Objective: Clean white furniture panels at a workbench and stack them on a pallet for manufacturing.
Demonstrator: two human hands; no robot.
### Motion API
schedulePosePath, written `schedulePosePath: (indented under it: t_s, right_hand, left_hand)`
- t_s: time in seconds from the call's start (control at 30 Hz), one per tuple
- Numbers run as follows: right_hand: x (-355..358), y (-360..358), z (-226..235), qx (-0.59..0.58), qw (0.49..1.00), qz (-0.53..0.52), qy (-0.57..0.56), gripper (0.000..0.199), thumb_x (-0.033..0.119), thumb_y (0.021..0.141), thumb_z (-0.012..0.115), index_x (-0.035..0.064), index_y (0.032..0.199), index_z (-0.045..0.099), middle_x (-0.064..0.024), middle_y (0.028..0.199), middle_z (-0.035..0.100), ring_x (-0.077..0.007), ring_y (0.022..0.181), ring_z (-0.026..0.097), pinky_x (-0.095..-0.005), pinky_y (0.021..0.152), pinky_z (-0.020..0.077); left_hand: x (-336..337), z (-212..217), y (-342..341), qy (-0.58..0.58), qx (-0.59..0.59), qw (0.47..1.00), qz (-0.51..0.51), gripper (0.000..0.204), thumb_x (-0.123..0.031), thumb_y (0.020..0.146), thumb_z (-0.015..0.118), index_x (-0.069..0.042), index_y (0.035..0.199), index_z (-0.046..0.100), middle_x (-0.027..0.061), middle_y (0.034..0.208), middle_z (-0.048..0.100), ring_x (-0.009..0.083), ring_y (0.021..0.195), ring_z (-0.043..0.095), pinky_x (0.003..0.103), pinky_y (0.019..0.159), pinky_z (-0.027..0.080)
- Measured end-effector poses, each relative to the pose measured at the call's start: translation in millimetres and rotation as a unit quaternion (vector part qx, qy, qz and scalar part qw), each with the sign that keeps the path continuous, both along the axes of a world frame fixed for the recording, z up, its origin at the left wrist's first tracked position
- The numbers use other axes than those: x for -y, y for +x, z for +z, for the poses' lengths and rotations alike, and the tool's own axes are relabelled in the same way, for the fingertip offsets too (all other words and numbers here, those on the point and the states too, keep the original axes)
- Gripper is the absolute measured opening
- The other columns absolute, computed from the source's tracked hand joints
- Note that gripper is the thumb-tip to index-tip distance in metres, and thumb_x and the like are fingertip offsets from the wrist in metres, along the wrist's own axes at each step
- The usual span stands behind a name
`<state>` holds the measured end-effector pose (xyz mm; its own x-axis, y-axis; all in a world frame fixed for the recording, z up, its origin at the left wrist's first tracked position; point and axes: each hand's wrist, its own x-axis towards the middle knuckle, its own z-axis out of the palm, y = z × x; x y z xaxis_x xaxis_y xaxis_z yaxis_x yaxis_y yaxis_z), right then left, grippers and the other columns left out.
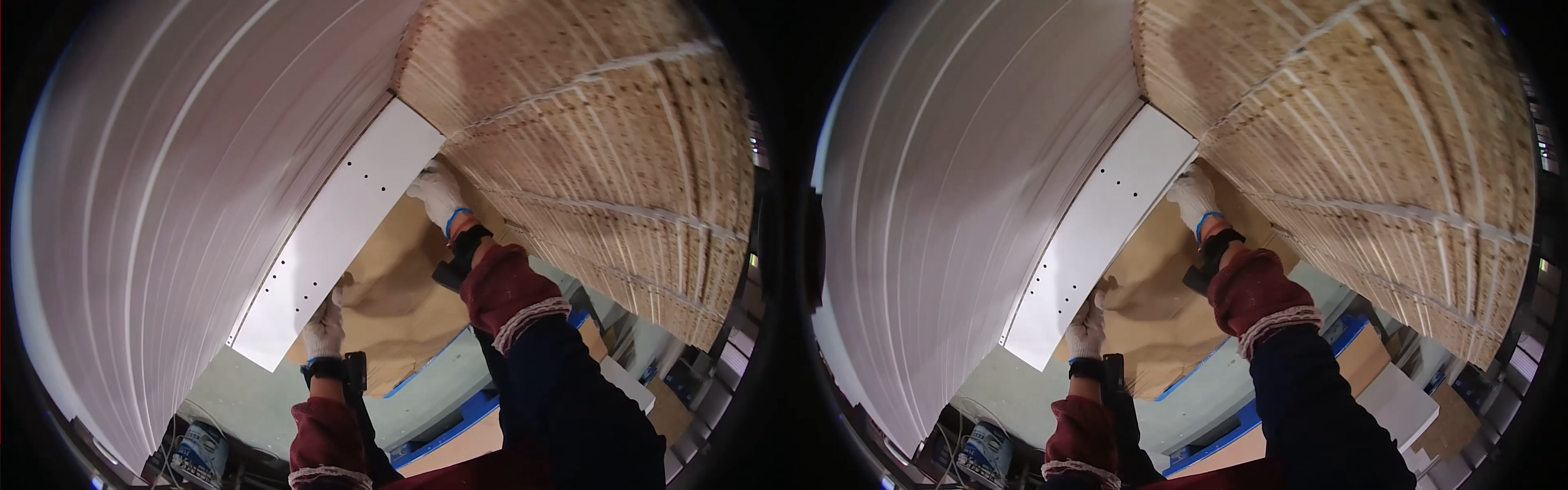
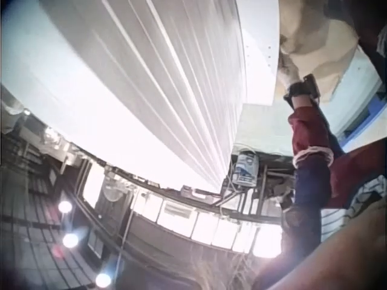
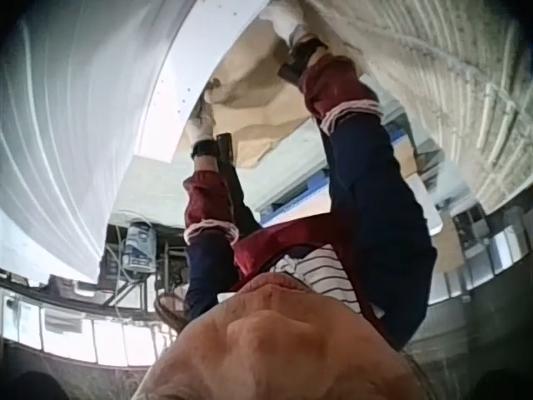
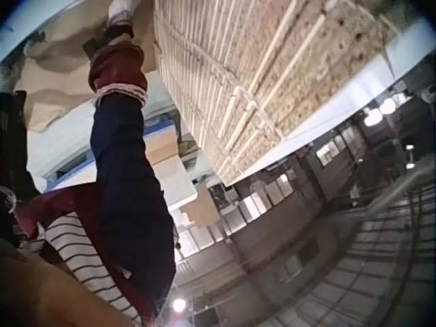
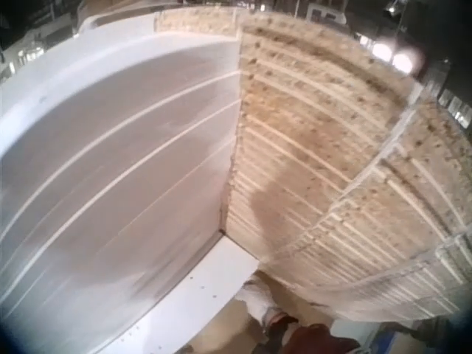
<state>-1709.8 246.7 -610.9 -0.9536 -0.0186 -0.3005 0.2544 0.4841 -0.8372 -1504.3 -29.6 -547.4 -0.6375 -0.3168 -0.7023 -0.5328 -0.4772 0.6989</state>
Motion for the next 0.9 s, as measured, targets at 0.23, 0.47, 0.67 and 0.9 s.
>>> schedulePosePath:
  t_s: [0.23, 0.47, 0.67, 0.9]
  right_hand:
    - [-2.0, -21.3, 25.8, 0.175, 0.969, -0.14, -0.106, 0.024, 0.016, 0.076, 0.058, 0.0006, 0.094, 0.062, -0.0133, 0.079, 0.062, -0.0234, 0.07, 0.059, -0.0328, 0.06, 0.0475]
    - [-11.7, -51.0, 30.3, 0.192, 0.98, 0.041, -0.024, 0.018, 0.013, 0.086, 0.054, 0.0044, 0.099, 0.063, -0.0126, 0.089, 0.069, -0.0224, 0.073, 0.065, -0.036, 0.062, 0.0493]
    - [31.4, -34.4, 65.9, 0.19, 0.966, 0.076, 0.16, 0.009, 0.009, 0.083, 0.051, 0.0038, 0.084, 0.058, -0.0005, 0.068, 0.053, -0.0101, 0.048, 0.048, -0.028, 0.041, 0.0368]
    - [15.9, -11.9, 55.1, 0.134, 0.986, -0.085, 0.044, 0.026, 0.017, 0.08, 0.056, -0.0038, 0.095, 0.057, -0.0083, 0.075, 0.061, -0.0169, 0.061, 0.058, -0.0276, 0.053, 0.0441]
  left_hand:
    - [-18.9, -14.1, -4.2, 0.207, -0.023, 0.935, 0.286, 0.025, 0.003, 0.094, 0.043, 0.008, 0.118, 0.048, 0.0181, 0.117, 0.054, 0.0225, 0.103, 0.058, 0.024, 0.079, 0.056]
    - [11.9, -19.5, 12.2, 0.286, -0.07, 0.931, 0.218, 0.024, -0.005, 0.095, 0.045, 0.006, 0.116, 0.05, 0.0188, 0.112, 0.057, 0.0205, 0.098, 0.059, 0.021, 0.067, 0.056]
    - [52.2, 7.7, 49.2, 0.151, -0.01, 0.957, 0.247, 0.029, -0.009, 0.095, 0.048, 0.005, 0.121, 0.05, 0.0145, 0.125, 0.055, 0.0263, 0.114, 0.054, 0.04, 0.09, 0.051]
    - [95.4, 37.5, 88.7, -0.253, 0.087, 0.957, -0.111, 0.029, -0.007, 0.084, 0.062, 0.004, 0.105, 0.046, 0.0134, 0.118, 0.054, 0.0282, 0.108, 0.054, 0.044, 0.091, 0.049]
